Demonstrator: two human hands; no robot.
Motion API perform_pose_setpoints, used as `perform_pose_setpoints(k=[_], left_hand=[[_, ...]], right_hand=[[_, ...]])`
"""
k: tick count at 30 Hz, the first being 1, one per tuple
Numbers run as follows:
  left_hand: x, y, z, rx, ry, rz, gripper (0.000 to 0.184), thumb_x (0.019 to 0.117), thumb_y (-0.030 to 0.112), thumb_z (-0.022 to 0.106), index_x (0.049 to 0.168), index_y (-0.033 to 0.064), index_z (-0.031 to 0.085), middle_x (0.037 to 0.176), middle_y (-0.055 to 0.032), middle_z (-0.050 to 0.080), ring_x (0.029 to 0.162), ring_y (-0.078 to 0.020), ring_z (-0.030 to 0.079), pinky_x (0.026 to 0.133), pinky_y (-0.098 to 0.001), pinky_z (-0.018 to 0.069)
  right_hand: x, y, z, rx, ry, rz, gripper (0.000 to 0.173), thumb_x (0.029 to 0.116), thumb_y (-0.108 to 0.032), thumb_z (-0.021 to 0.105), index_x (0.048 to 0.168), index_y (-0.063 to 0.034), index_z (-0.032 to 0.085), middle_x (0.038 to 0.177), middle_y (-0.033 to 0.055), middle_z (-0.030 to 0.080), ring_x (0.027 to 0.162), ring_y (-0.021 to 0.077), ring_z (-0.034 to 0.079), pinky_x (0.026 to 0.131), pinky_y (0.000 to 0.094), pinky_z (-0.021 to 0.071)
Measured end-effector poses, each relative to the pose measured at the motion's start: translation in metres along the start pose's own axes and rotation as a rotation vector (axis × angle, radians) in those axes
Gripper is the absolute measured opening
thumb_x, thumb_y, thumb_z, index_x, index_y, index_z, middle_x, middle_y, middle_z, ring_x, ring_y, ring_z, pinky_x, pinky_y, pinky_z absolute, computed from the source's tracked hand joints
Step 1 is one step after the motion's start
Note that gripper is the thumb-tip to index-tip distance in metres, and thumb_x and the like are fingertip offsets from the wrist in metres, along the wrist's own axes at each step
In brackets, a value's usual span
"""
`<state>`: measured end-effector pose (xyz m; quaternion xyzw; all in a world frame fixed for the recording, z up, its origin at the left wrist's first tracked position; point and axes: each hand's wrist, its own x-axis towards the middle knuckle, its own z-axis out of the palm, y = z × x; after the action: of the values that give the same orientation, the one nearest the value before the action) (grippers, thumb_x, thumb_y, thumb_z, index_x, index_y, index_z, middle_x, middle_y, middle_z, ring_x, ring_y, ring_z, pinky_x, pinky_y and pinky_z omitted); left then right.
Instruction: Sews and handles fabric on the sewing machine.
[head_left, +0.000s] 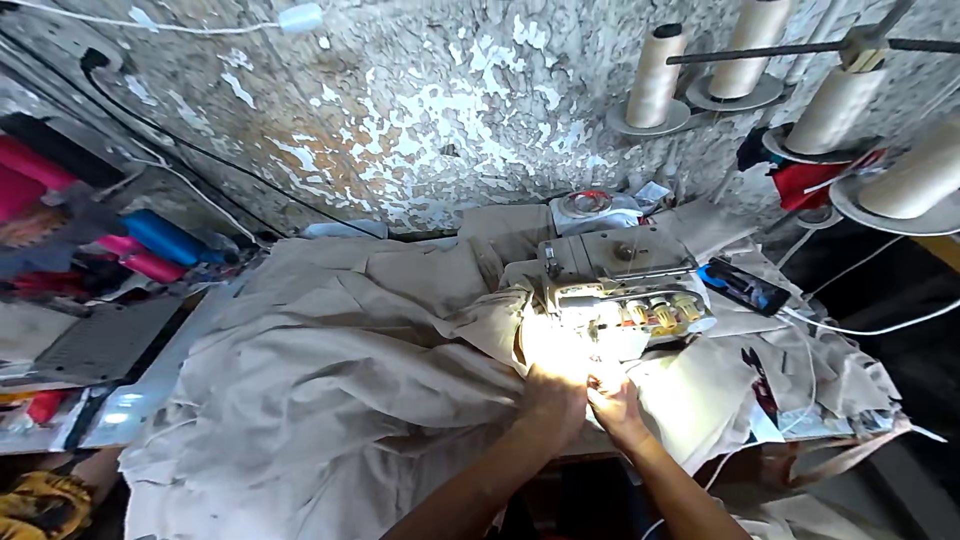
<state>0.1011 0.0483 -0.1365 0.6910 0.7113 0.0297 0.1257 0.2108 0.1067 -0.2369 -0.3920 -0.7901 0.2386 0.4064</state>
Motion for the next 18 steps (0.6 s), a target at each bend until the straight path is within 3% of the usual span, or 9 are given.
perform_pose_setpoints(k=[3, 6, 9, 11, 14, 18], left_hand=[[-0.002, -0.012, 0.001, -0.064, 0.178, 0.135, 0.031, 0.1035, 0.023, 0.052, 0.098, 0.0061, 0.077, 0.088, -0.0139, 0.075, 0.09, -0.0331, 0.073, 0.087, -0.0524, 0.0521], [-0.01, -0.031, -0.03, -0.184, 0.291, 0.191, 0.021, 0.1002, 0.015, 0.059, 0.1, 0.0033, 0.076, 0.097, -0.013, 0.076, 0.097, -0.0307, 0.073, 0.101, -0.0565, 0.0483], [0.009, -0.073, -0.057, -0.058, 0.438, 0.194, 0.018, 0.0964, 0.0, 0.061, 0.107, -0.0002, 0.076, 0.107, -0.0166, 0.075, 0.103, -0.0349, 0.072, 0.1, -0.058, 0.0514], [0.033, -0.102, -0.067, 0.092, 0.387, 0.28, 0.028, 0.0912, -0.008, 0.063, 0.114, 0.0028, 0.075, 0.122, -0.0164, 0.071, 0.111, -0.0378, 0.069, 0.094, -0.0571, 0.0541], [0.063, -0.12, -0.08, 0.271, 0.127, 0.377, 0.035, 0.0943, -0.006, 0.062, 0.124, 0.0094, 0.073, 0.144, -0.0143, 0.06, 0.135, -0.0377, 0.054, 0.11, -0.056, 0.0433], [0.081, -0.128, -0.083, 0.379, 0.021, 0.5, 0.027, 0.0974, -0.001, 0.061, 0.119, 0.0092, 0.074, 0.141, -0.0138, 0.062, 0.14, -0.0369, 0.05, 0.113, -0.0574, 0.0378]], right_hand=[[0.002, 0.003, -0.004, -0.028, -0.04, -0.014, 0.017, 0.0851, -0.011, 0.067, 0.089, 0.0025, 0.077, 0.094, 0.0239, 0.073, 0.085, 0.041, 0.073, 0.071, 0.0585, 0.057], [0.004, 0.001, -0.008, -0.021, -0.088, -0.009, 0.019, 0.0856, -0.01, 0.069, 0.098, 0.0016, 0.078, 0.104, 0.0247, 0.073, 0.092, 0.0423, 0.073, 0.074, 0.0595, 0.0576], [0.007, -0.001, -0.011, -0.01, -0.119, 0.018, 0.018, 0.0842, -0.007, 0.071, 0.097, 0.0034, 0.078, 0.105, 0.0257, 0.073, 0.091, 0.0433, 0.073, 0.076, 0.0596, 0.0578], [0.007, -0.002, -0.01, 0.023, -0.124, 0.03, 0.018, 0.0834, -0.006, 0.072, 0.098, 0.0022, 0.078, 0.107, 0.0247, 0.073, 0.092, 0.0415, 0.073, 0.078, 0.0571, 0.0586], [0.007, -0.005, -0.01, 0.037, -0.13, 0.051, 0.017, 0.086, -0.007, 0.07, 0.099, 0.001, 0.079, 0.107, 0.0236, 0.073, 0.092, 0.0397, 0.073, 0.077, 0.0557, 0.0588], [0.008, -0.008, -0.012, 0.056, -0.186, 0.096, 0.022, 0.0906, -0.009, 0.066, 0.107, -0.0005, 0.078, 0.117, 0.0226, 0.072, 0.098, 0.0382, 0.073, 0.082, 0.0547, 0.0585]])
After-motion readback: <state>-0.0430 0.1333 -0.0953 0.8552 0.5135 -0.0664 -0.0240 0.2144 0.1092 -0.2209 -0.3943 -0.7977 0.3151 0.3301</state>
